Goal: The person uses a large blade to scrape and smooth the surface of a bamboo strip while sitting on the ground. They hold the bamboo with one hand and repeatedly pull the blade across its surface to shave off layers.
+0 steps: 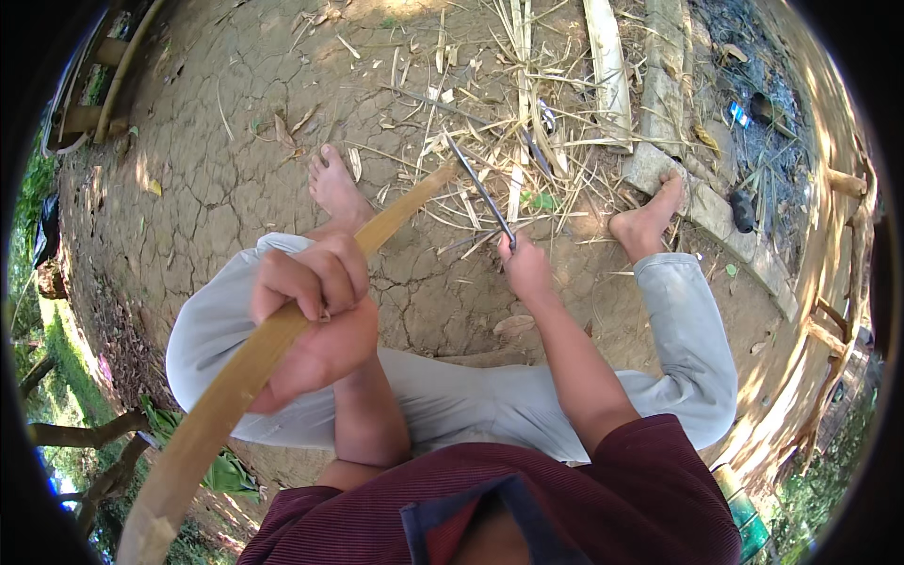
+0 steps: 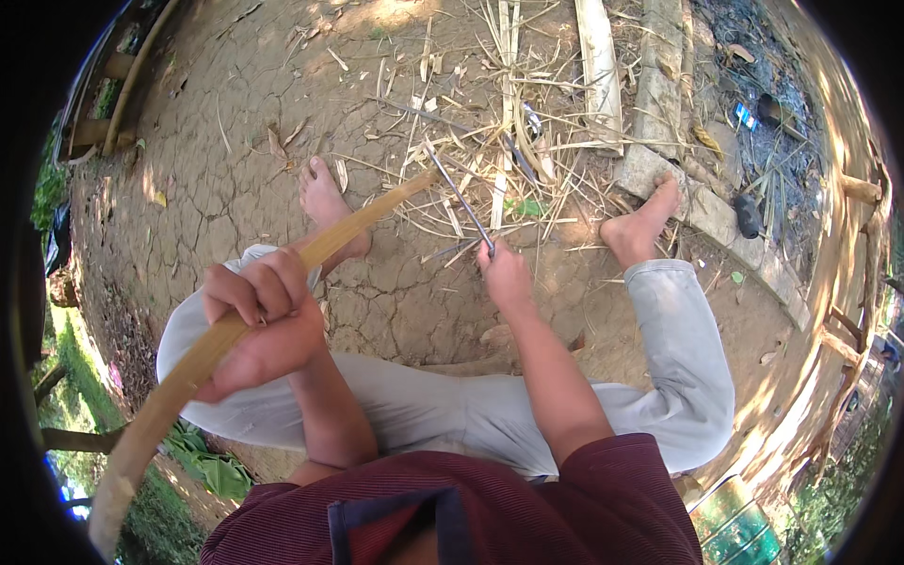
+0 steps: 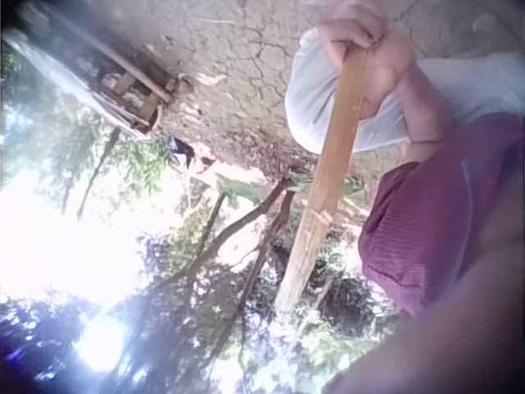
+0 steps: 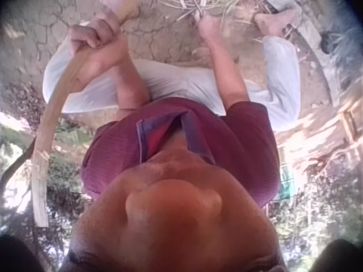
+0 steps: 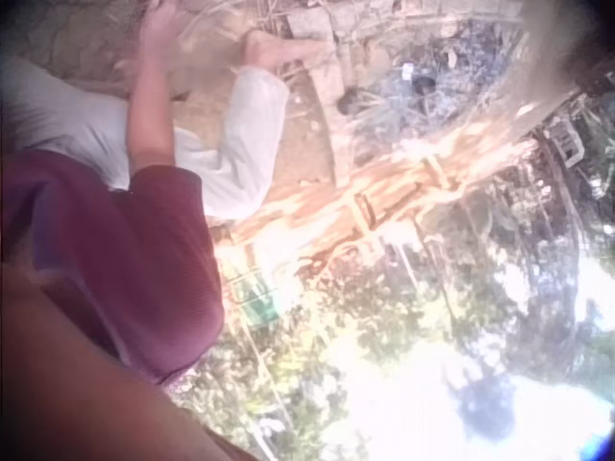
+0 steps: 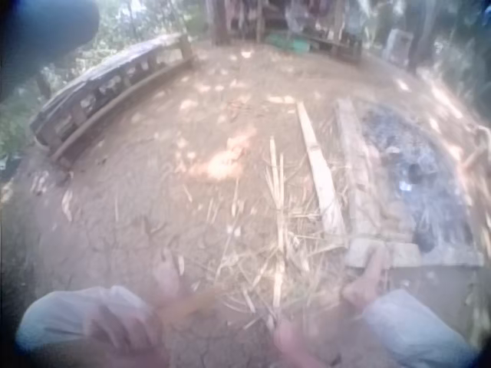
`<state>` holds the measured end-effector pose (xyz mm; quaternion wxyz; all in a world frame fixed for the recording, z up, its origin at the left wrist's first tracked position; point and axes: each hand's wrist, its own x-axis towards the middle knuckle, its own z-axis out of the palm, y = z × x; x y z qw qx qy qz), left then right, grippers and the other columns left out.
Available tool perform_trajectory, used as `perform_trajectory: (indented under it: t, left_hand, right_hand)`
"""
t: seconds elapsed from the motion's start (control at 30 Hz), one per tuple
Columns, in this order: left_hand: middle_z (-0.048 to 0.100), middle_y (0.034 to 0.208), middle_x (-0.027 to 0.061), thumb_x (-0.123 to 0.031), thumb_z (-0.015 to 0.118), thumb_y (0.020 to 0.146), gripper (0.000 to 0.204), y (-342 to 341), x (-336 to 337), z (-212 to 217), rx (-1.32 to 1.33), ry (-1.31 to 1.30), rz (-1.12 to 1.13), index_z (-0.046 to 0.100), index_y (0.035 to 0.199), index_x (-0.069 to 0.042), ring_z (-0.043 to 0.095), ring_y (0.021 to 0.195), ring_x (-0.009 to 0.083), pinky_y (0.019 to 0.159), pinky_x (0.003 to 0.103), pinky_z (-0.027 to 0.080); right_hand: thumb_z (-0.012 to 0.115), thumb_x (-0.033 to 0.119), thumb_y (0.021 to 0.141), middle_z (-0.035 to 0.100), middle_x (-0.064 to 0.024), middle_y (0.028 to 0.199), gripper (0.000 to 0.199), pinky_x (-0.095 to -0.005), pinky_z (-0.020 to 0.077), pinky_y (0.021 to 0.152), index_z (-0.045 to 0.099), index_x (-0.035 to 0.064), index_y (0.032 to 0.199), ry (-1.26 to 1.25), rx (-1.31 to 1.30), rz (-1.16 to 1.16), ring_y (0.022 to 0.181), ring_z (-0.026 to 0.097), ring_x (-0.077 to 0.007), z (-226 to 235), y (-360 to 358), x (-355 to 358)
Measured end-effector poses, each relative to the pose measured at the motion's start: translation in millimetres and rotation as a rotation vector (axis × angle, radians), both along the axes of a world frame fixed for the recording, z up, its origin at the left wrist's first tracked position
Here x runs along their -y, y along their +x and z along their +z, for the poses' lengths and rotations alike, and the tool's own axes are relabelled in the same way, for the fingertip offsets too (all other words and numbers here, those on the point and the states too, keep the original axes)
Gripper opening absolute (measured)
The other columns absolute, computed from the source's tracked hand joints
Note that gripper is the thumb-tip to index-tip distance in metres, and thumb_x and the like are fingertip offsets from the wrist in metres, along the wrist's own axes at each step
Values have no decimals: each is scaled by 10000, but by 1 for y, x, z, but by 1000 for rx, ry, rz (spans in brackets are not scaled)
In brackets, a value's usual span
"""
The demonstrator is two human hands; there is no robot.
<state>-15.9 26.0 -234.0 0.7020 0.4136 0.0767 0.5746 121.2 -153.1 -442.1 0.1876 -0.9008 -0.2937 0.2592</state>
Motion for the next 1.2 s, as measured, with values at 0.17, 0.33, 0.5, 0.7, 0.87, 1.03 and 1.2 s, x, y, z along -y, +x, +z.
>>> perform_trajectory:
  t: [0.17,0.33,0.5,0.7,0.87,1.03,1.2]
  left_hand:
    - [276,522,-6,-937,393,677,864,0,0,-1,10,19,-44,344,694,-75,207,429,102,418,276,170]
    - [288,514,-4,-930,420,671,862,1,3,-1,-14,35,-60,346,699,-72,211,440,102,423,274,165]
    - [277,514,-7,-950,407,658,881,5,6,-2,1,30,14,346,701,-72,205,435,103,420,277,157]
    - [275,513,-10,-957,382,663,884,2,-1,1,21,19,-11,344,703,-75,203,436,100,420,276,159]
    - [278,508,-3,-947,365,685,870,6,-3,-1,12,25,5,339,704,-78,200,444,107,431,284,161]
    - [279,506,7,-949,274,722,885,0,-2,-3,35,44,37,346,714,-67,219,448,117,426,294,183]
    - [279,560,20,-883,180,790,848,4,-6,8,-215,-32,345,395,706,-67,273,516,158,522,295,233]
  right_hand:
    - [517,385,962,670,-210,768,379,-509,506,659,624,25,912,-155,-116,-29,719,646,-422,1,6,0]
    - [511,371,965,665,-206,753,371,-494,500,631,617,26,879,-66,-176,-68,681,645,-409,31,5,-10]
    - [506,356,968,669,-193,769,343,-493,506,600,589,34,882,302,-54,66,676,655,-397,65,-3,-21]
    - [505,350,964,668,-237,811,348,-534,515,685,592,14,936,-179,-42,-14,739,652,-439,-26,19,13]
    - [514,379,951,660,-266,807,404,-537,505,750,603,-15,941,-198,-106,-42,791,647,-458,-26,22,5]
    - [517,421,938,661,-255,802,447,-526,504,755,643,-2,868,-174,-224,-148,813,650,-439,10,18,-1]
    - [530,383,948,637,-204,672,419,-494,497,628,636,2,807,12,-162,-94,660,635,-411,30,19,-15]
